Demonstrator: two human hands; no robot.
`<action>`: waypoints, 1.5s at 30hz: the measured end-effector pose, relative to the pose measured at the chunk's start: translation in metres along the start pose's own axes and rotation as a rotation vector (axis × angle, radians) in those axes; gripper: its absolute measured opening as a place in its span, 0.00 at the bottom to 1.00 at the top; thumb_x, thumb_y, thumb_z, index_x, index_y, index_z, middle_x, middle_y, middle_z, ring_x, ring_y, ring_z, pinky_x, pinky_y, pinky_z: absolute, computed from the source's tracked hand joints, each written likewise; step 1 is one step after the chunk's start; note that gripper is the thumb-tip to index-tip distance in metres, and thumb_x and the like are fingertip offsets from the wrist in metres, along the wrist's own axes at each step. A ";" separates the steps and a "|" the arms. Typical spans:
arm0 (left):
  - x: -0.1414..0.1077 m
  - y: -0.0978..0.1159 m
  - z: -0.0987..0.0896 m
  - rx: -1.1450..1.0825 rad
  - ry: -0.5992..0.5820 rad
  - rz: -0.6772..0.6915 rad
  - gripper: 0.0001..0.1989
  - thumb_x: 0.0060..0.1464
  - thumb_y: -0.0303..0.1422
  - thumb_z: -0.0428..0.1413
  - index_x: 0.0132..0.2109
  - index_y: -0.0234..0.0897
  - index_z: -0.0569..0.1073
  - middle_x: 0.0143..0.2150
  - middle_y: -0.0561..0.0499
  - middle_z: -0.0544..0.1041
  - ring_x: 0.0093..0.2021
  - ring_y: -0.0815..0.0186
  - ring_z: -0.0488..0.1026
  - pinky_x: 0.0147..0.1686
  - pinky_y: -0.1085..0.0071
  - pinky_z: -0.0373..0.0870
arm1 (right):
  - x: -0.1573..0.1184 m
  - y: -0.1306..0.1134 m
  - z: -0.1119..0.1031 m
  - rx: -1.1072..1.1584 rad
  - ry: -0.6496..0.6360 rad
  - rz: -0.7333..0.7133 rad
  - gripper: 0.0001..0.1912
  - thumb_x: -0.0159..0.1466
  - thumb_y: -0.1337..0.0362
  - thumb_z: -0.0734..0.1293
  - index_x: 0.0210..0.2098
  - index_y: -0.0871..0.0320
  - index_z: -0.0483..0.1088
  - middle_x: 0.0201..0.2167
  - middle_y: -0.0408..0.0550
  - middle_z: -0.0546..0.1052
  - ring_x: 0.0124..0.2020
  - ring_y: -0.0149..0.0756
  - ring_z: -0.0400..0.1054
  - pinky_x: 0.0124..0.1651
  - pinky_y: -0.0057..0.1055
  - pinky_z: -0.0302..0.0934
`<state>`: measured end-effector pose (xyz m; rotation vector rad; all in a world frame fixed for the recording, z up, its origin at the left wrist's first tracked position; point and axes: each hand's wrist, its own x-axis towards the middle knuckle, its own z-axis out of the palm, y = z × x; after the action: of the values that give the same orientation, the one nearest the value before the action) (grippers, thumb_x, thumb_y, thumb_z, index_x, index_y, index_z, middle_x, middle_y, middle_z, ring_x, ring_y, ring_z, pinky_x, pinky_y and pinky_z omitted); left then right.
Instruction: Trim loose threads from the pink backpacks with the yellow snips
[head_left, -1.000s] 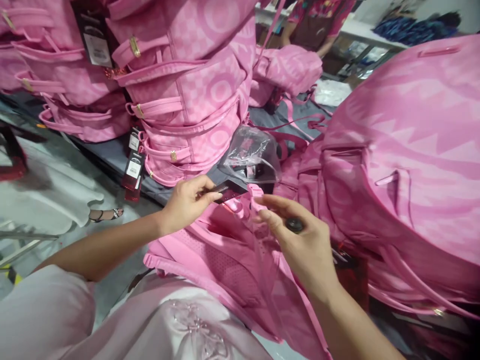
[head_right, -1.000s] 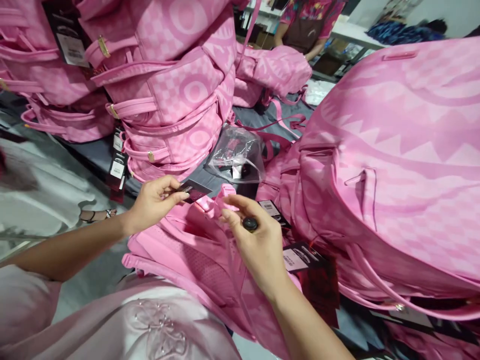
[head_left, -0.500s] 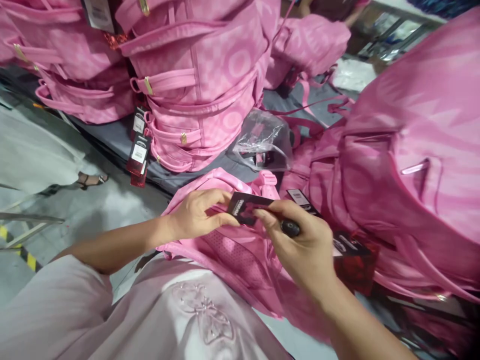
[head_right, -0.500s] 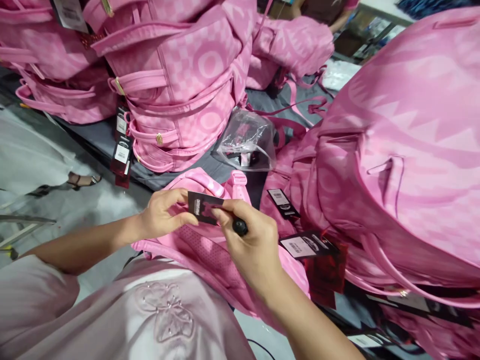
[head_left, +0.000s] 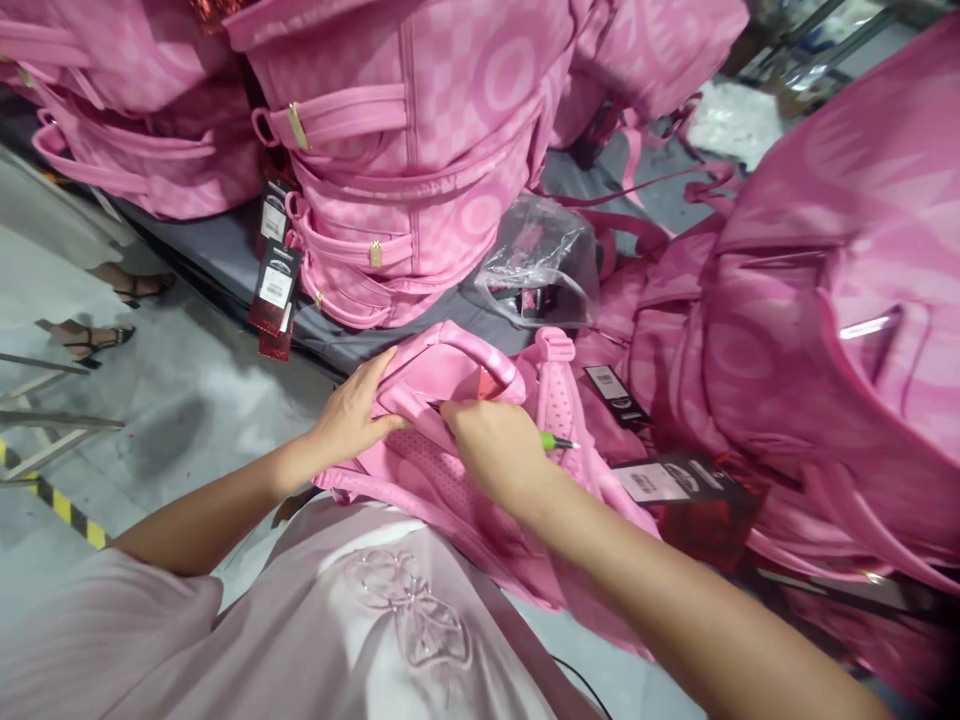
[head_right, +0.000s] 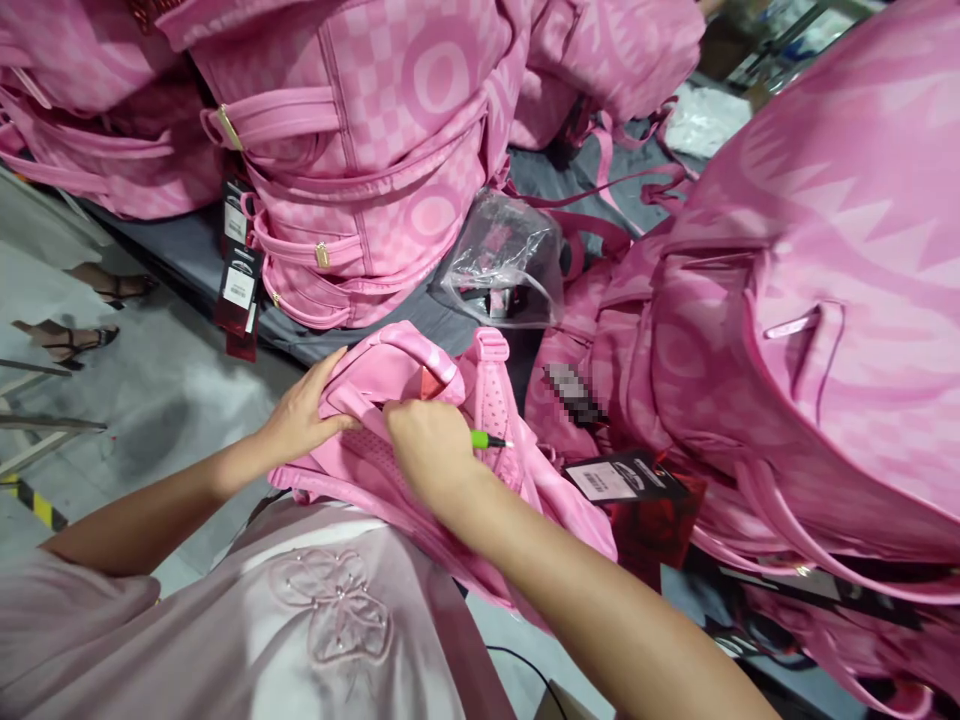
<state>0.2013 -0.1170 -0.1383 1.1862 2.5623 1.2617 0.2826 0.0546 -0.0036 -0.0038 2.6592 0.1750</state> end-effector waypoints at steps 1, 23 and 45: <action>0.001 -0.002 0.002 -0.003 0.013 0.002 0.49 0.52 0.39 0.66 0.73 0.40 0.48 0.71 0.37 0.61 0.69 0.52 0.62 0.66 0.54 0.63 | 0.007 0.000 0.004 0.007 0.002 -0.015 0.15 0.69 0.72 0.58 0.41 0.63 0.77 0.33 0.56 0.80 0.38 0.46 0.78 0.32 0.29 0.60; 0.009 -0.014 0.026 -0.158 0.035 -0.078 0.48 0.47 0.32 0.66 0.72 0.38 0.54 0.70 0.42 0.63 0.69 0.55 0.62 0.68 0.56 0.60 | 0.052 0.000 0.020 0.219 0.219 -0.123 0.13 0.72 0.60 0.60 0.40 0.58 0.75 0.39 0.52 0.81 0.39 0.42 0.78 0.35 0.29 0.59; 0.040 0.077 -0.052 -0.016 -0.161 -0.116 0.15 0.48 0.42 0.65 0.38 0.35 0.80 0.29 0.53 0.79 0.33 0.61 0.76 0.35 0.70 0.69 | -0.115 0.041 0.055 0.647 -0.043 0.276 0.16 0.62 0.73 0.60 0.41 0.59 0.78 0.27 0.49 0.78 0.29 0.36 0.74 0.26 0.24 0.57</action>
<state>0.2021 -0.0958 -0.0392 1.0716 2.4620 1.1123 0.4086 0.0986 0.0054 0.5658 2.5413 -0.5919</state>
